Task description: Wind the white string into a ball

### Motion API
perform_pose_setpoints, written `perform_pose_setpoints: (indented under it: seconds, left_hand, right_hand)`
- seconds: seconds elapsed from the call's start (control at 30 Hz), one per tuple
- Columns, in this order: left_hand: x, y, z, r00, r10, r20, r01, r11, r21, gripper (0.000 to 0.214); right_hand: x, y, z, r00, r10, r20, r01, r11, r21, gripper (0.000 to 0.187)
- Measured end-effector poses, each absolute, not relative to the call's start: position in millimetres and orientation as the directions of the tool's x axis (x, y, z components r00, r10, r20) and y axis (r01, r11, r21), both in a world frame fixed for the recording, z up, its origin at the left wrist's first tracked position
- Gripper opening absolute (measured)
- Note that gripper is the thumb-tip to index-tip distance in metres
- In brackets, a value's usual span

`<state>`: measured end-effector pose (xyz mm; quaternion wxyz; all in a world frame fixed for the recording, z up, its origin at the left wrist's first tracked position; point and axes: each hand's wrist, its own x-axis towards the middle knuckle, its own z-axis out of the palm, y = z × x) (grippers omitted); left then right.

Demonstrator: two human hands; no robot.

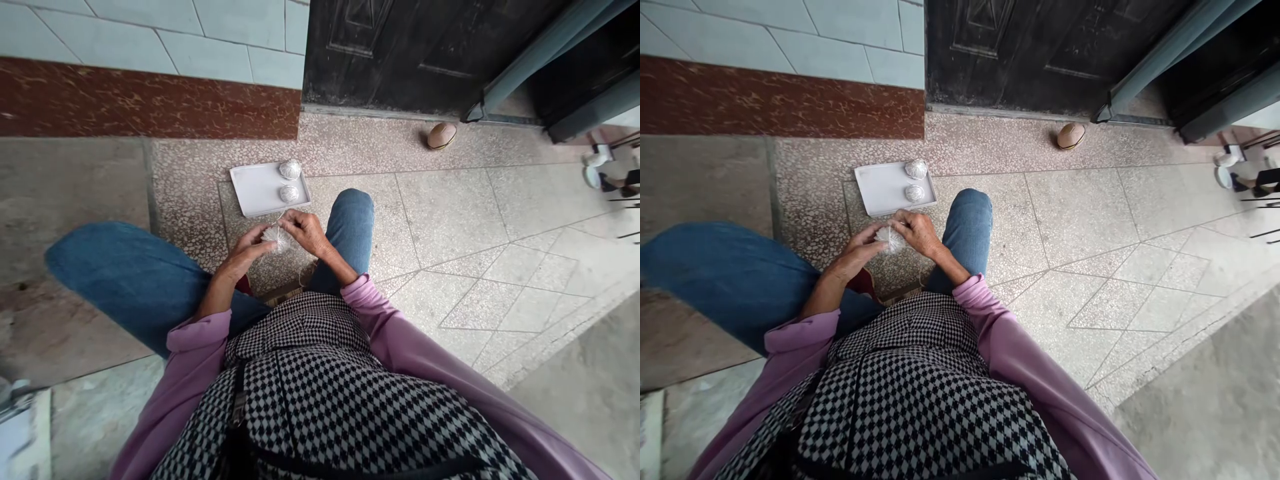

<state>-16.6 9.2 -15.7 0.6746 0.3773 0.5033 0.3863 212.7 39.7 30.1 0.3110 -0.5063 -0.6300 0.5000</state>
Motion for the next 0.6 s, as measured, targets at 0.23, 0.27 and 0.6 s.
perform_pose_setpoints:
  seconds: [0.23, 0.27, 0.6]
  left_hand:
    - [-17, 0, 2, 0.257, 0.895, -0.363, -0.382, 0.44, 0.813, 0.074]
    - [-17, 0, 3, 0.251, 0.897, -0.365, -0.394, 0.439, 0.807, 0.073]
    - [-17, 12, -16, -0.045, 0.951, -0.305, -0.453, 0.253, 0.855, 0.064]
  right_hand:
    - [200, 39, 0, -0.21, 0.945, -0.25, 0.16, -0.219, -0.962, 0.075]
    - [196, 34, -4, -0.211, 0.939, -0.273, 0.158, -0.243, -0.957, 0.07]
    - [185, 3, 2, -0.359, 0.884, -0.301, 0.417, -0.137, -0.899, 0.05]
